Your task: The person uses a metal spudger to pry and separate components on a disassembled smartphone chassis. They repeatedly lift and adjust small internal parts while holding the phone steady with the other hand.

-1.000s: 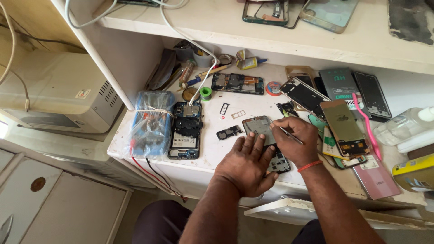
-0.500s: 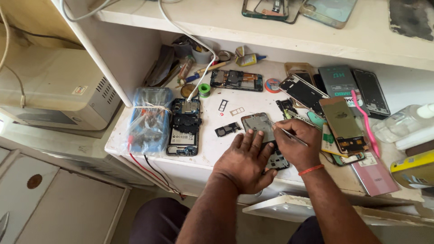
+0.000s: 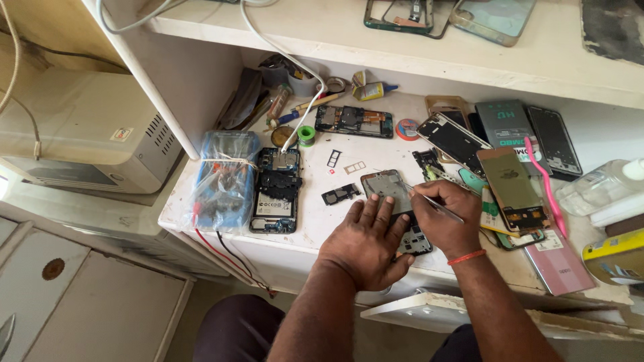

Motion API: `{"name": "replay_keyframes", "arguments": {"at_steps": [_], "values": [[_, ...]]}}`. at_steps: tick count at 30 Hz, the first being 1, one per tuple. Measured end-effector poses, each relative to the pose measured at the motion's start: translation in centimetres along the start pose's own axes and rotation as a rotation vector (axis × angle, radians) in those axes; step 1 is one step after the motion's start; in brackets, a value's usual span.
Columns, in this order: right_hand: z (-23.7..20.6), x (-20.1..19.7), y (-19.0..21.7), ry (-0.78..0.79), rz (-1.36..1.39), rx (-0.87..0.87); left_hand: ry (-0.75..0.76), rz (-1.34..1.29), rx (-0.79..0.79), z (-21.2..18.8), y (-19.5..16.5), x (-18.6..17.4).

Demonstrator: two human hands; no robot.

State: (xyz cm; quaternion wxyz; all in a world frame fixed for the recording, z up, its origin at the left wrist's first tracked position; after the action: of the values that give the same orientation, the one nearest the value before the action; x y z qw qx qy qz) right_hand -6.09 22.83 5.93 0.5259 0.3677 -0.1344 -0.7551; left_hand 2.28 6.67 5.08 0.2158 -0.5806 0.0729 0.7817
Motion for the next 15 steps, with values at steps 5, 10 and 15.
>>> {"name": "replay_keyframes", "arguments": {"at_steps": [5, 10, 15], "values": [[0.3, 0.4, 0.6, -0.003, -0.097, -0.039, 0.01, -0.004, 0.0, 0.0, 0.0, -0.1], [0.4, 0.3, 1.1, 0.025, -0.109, -0.03, 0.044, -0.011, -0.011, 0.1, 0.0, -0.1], [0.1, 0.3, 1.5, 0.006, -0.102, -0.101, 0.011, -0.014, -0.002, -0.2, 0.2, 0.0]]}}
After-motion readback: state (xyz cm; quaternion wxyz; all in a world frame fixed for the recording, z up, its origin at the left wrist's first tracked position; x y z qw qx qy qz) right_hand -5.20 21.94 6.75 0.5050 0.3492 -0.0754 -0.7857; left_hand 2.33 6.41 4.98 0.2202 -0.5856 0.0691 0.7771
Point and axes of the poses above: each hand's wrist, its own z-axis towards the middle knuckle, its own x-axis out of the palm, y = z × x, the point moved 2 cm from there along z, towards the middle knuckle, and after that the axes turned 5 degrees about -x, right-handed, at the moved point
